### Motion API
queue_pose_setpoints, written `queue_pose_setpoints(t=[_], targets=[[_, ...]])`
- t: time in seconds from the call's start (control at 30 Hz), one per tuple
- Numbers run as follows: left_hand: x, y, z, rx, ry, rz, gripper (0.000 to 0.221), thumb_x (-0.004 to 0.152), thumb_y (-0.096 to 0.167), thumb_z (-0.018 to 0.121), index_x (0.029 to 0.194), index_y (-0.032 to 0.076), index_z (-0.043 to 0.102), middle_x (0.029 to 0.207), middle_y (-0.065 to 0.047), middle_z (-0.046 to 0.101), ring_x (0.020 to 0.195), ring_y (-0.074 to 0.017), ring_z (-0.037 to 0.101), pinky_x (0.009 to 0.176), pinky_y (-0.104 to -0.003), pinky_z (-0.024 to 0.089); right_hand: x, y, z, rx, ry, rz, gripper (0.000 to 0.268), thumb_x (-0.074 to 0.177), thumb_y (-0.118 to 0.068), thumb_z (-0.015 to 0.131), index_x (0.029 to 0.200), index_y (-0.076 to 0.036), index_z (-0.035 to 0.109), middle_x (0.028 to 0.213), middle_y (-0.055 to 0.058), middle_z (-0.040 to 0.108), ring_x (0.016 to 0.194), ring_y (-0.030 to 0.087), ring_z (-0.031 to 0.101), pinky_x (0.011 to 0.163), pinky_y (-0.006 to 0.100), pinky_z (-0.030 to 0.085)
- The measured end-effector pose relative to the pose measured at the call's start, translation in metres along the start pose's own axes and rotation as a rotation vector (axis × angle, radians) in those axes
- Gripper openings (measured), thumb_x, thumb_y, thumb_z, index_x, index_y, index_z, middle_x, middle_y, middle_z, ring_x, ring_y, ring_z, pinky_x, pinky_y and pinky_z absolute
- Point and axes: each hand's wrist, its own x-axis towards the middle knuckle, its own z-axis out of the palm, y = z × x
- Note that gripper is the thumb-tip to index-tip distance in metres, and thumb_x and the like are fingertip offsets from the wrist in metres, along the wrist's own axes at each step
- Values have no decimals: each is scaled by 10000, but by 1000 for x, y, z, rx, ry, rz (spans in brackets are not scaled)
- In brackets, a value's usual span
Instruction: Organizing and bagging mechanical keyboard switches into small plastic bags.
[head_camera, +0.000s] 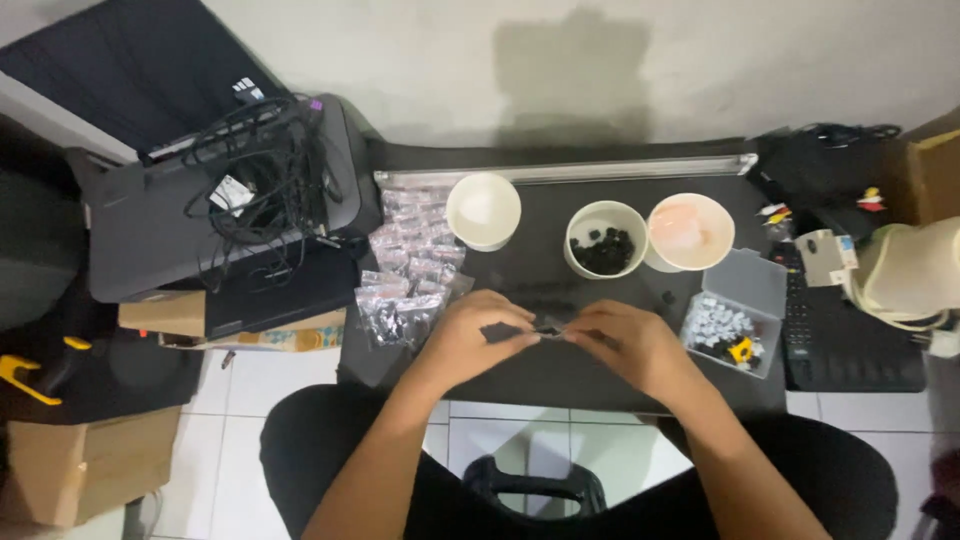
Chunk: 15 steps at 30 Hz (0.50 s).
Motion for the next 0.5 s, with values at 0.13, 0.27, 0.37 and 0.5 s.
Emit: queue_pose_setpoints(t=[0.13,0.27,0.37,0.5], targets=[[5,5,-10,42,-98,-2,82,833,145,811,888,92,782,925,-104,787,958,-290,707,858,-404,561,5,-2,-1,-124,-39,-84,105,906,-177,738,946,-97,792,910,87,795,815,267,780,658,347,631],[-1,4,-8,126,-163,-29,114,854,184,788,883,74,794,910,-107,783,927,-266,698,808,-361,569,1,-4,-3,-219,-106,-152,105,892,-190,754,954,-108,778,914,61,795,822,231,778,665,326,632],[0,-1,-7,189,-178,-41,151,864,234,793,886,84,798,909,-101,777,910,-253,687,778,-337,568,2,12,3,-232,-162,-173,107,879,-216,767,947,-133,774,910,29,793,851,211,780,679,307,633],[-1,-23,-2,292,-176,42,210,859,351,796,837,143,817,896,12,774,884,-164,647,695,-336,524,-2,33,10,-209,-214,-196,104,910,-231,730,952,-138,717,918,-18,724,785,194,710,597,349,547]])
